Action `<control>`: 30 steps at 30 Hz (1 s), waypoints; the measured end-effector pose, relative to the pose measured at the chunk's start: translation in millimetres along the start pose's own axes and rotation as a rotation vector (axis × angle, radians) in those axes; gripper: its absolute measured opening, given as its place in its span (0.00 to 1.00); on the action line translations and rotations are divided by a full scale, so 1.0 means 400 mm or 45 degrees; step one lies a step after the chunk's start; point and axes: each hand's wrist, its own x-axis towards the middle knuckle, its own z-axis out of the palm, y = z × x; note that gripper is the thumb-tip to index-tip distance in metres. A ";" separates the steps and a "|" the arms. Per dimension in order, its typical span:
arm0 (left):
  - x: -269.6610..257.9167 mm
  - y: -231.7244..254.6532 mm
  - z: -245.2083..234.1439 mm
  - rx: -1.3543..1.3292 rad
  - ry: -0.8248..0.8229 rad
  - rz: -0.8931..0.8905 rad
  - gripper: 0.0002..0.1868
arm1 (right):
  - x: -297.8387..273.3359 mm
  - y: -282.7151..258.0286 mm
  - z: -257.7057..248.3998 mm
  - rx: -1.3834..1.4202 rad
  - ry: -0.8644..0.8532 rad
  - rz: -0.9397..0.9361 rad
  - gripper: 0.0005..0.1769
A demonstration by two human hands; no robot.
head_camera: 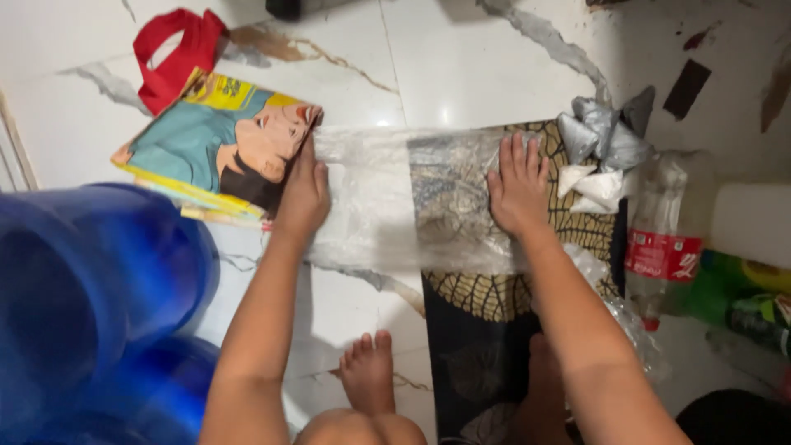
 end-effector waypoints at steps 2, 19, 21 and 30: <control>-0.082 -0.005 0.049 0.392 0.193 -0.056 0.27 | -0.016 0.006 -0.022 0.090 0.029 0.006 0.36; -0.250 0.240 0.439 0.395 -0.240 0.249 0.37 | -0.331 -0.057 0.045 0.119 0.027 0.123 0.34; -0.271 0.219 0.433 0.442 -0.244 0.259 0.37 | -0.344 -0.053 0.065 0.087 0.000 0.093 0.35; -0.308 0.091 0.332 0.626 -0.233 0.069 0.35 | -0.349 -0.044 0.086 -0.057 -0.059 0.078 0.39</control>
